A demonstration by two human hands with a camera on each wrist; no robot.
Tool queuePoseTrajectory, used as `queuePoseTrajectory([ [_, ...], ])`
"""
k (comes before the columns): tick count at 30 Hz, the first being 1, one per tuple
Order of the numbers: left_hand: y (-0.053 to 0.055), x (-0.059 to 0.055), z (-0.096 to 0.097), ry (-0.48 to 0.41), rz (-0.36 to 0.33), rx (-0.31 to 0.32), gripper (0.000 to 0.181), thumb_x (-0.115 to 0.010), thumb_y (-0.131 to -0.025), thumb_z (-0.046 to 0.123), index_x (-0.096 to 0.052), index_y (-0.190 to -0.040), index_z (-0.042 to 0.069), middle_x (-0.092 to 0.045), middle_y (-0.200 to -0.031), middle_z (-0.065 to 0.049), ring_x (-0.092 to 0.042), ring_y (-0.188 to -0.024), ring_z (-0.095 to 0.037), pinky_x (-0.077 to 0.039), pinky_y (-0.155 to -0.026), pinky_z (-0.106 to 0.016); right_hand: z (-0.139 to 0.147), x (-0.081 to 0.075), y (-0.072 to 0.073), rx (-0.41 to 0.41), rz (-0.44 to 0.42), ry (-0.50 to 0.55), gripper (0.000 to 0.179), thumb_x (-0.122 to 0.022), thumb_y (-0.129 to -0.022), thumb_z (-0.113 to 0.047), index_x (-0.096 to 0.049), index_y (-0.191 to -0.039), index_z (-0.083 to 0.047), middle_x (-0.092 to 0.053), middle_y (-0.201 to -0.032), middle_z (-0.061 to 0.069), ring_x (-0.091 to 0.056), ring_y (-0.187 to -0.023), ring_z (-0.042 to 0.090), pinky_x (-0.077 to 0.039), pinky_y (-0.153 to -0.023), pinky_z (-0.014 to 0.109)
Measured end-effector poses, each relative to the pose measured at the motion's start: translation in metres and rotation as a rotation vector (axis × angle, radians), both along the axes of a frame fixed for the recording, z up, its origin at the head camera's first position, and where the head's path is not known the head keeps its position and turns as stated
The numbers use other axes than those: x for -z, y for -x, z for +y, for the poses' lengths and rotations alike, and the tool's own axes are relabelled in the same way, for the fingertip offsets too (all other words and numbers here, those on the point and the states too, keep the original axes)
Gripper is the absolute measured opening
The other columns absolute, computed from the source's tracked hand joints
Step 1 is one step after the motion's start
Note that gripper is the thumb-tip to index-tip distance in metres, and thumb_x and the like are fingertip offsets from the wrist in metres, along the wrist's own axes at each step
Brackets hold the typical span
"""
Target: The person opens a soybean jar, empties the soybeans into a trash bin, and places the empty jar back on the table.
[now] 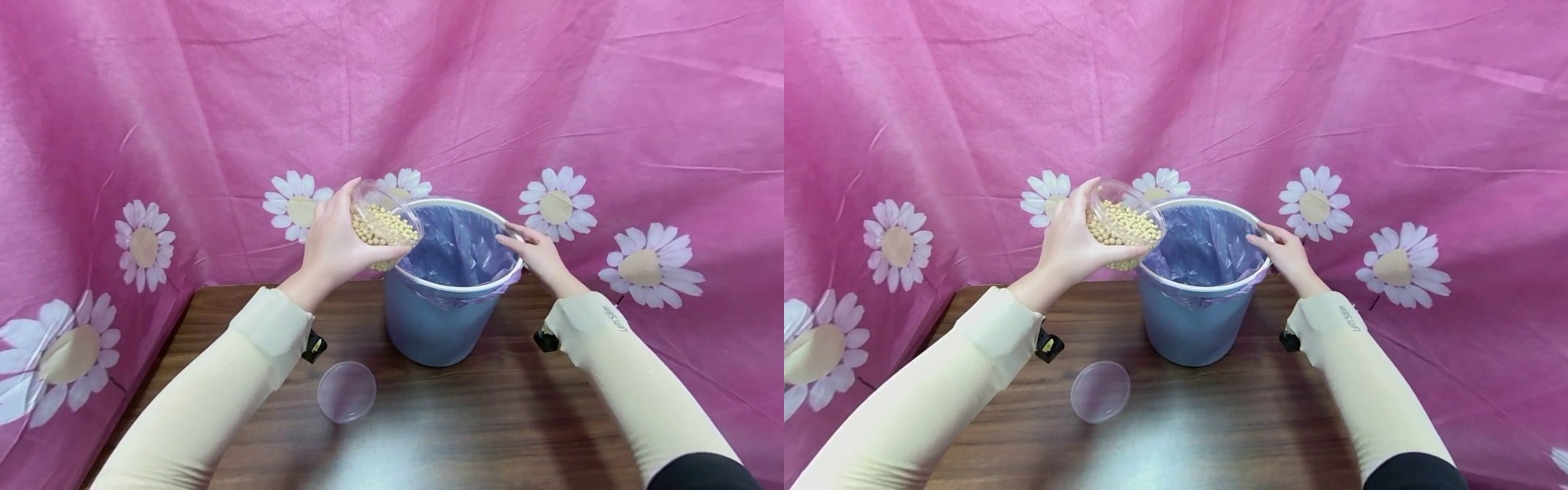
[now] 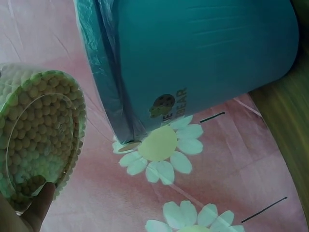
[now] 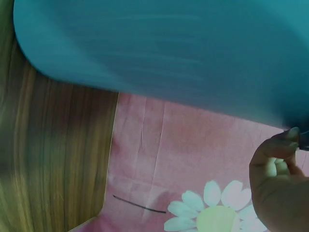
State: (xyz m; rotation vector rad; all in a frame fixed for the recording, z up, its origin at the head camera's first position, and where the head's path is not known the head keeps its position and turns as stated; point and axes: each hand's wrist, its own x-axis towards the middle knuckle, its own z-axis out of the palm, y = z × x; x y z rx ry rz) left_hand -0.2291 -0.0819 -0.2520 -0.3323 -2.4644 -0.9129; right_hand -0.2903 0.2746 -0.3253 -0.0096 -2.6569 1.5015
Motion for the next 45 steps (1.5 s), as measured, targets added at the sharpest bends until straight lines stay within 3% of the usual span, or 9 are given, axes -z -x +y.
queuePoseTrajectory([
  [6, 0.006, -0.004, 0.004, 0.069, 0.003, -0.007, 0.122, -0.085, -0.051, 0.069, -0.036, -0.150, 0.018, -0.054, -0.142, -0.005, -0.044, -0.114, -0.025, -0.047, -0.086, -0.040, 0.000, -0.006, 0.002, -0.039, -0.053, 0.095, 0.067, -0.065, -0.095, -0.029, -0.036, -0.154, -0.014, -0.055, -0.119, 0.005, -0.043, -0.046, -0.001, -0.041, -0.047, 0.017],
  [11, 0.014, -0.005, 0.008, 0.116, -0.012, -0.010, 0.122, -0.086, -0.052, 0.067, -0.035, -0.151, 0.018, -0.051, -0.145, -0.003, -0.043, -0.114, -0.027, -0.047, -0.086, -0.042, 0.001, -0.004, -0.001, -0.049, -0.080, 0.180, 0.071, -0.068, -0.093, -0.027, -0.034, -0.155, -0.017, -0.055, -0.115, -0.005, -0.053, -0.051, -0.003, -0.047, -0.051, 0.017],
  [20, 0.030, -0.008, 0.021, 0.135, -0.031, -0.033, 0.119, -0.087, -0.055, 0.064, -0.034, -0.151, 0.017, -0.050, -0.145, -0.004, -0.044, -0.115, -0.029, -0.047, -0.089, -0.044, 0.000, 0.005, 0.001, -0.032, -0.069, 0.245, 0.070, -0.072, -0.091, -0.030, -0.039, -0.153, -0.022, -0.046, -0.146, 0.014, -0.050, -0.049, -0.004, -0.045, -0.049, 0.016],
  [24, 0.036, -0.006, 0.025, 0.145, -0.035, -0.030, 0.119, -0.088, -0.056, 0.061, -0.033, -0.151, 0.016, -0.048, -0.146, -0.004, -0.043, -0.119, -0.030, -0.047, -0.092, -0.045, 0.000, 0.006, 0.001, -0.018, -0.055, 0.228, 0.070, -0.073, -0.090, -0.029, -0.041, -0.152, -0.022, -0.062, -0.116, -0.007, -0.044, -0.044, -0.002, -0.041, -0.046, 0.017],
  [28, 0.041, 0.000, 0.030, 0.189, -0.007, -0.023, 0.117, -0.088, -0.057, 0.060, -0.033, -0.150, 0.016, -0.048, -0.146, -0.003, -0.042, -0.121, -0.031, -0.049, -0.091, -0.046, 0.001, 0.006, 0.002, -0.009, -0.040, 0.217, 0.070, -0.073, -0.089, -0.027, -0.042, -0.151, -0.020, -0.062, -0.081, -0.022, -0.041, -0.042, 0.000, -0.039, -0.044, 0.018],
  [31, 0.043, 0.007, 0.035, 0.248, 0.020, -0.011, 0.118, -0.087, -0.058, 0.061, -0.032, -0.151, 0.015, -0.045, -0.149, -0.003, -0.042, -0.123, -0.030, -0.054, -0.087, -0.046, 0.000, 0.005, 0.001, 0.005, -0.041, 0.236, 0.069, -0.073, -0.089, -0.025, -0.042, -0.151, -0.019, -0.065, -0.090, -0.016, -0.042, -0.042, -0.001, -0.040, -0.044, 0.018],
  [33, 0.044, 0.012, 0.039, 0.277, 0.030, 0.004, 0.118, -0.087, -0.059, 0.061, -0.031, -0.151, 0.014, -0.042, -0.151, -0.006, -0.041, -0.126, -0.031, -0.056, -0.084, -0.047, -0.001, 0.003, 0.000, 0.016, -0.047, 0.257, 0.069, -0.073, -0.089, -0.023, -0.042, -0.151, -0.018, -0.064, -0.112, -0.006, -0.045, -0.043, -0.002, -0.041, -0.045, 0.017],
  [37, 0.046, 0.021, 0.046, 0.294, 0.028, 0.017, 0.116, -0.087, -0.059, 0.060, -0.031, -0.151, 0.015, -0.040, -0.152, -0.007, -0.038, -0.132, -0.031, -0.057, -0.081, -0.049, -0.007, -0.005, -0.008, 0.017, -0.071, 0.263, 0.069, -0.070, -0.090, -0.020, -0.039, -0.152, -0.015, -0.047, -0.142, 0.016, -0.042, -0.042, -0.002, -0.040, -0.044, 0.017],
  [45, 0.048, 0.035, 0.055, 0.284, 0.036, -0.005, 0.116, -0.088, -0.059, 0.058, -0.031, -0.151, 0.016, -0.042, -0.151, -0.006, -0.036, -0.134, -0.030, -0.058, -0.082, -0.049, -0.004, 0.006, 0.000, 0.017, -0.075, 0.287, 0.070, -0.071, -0.090, -0.025, -0.039, -0.152, -0.021, -0.042, -0.150, 0.016, -0.051, -0.047, -0.003, -0.045, -0.048, 0.016],
])
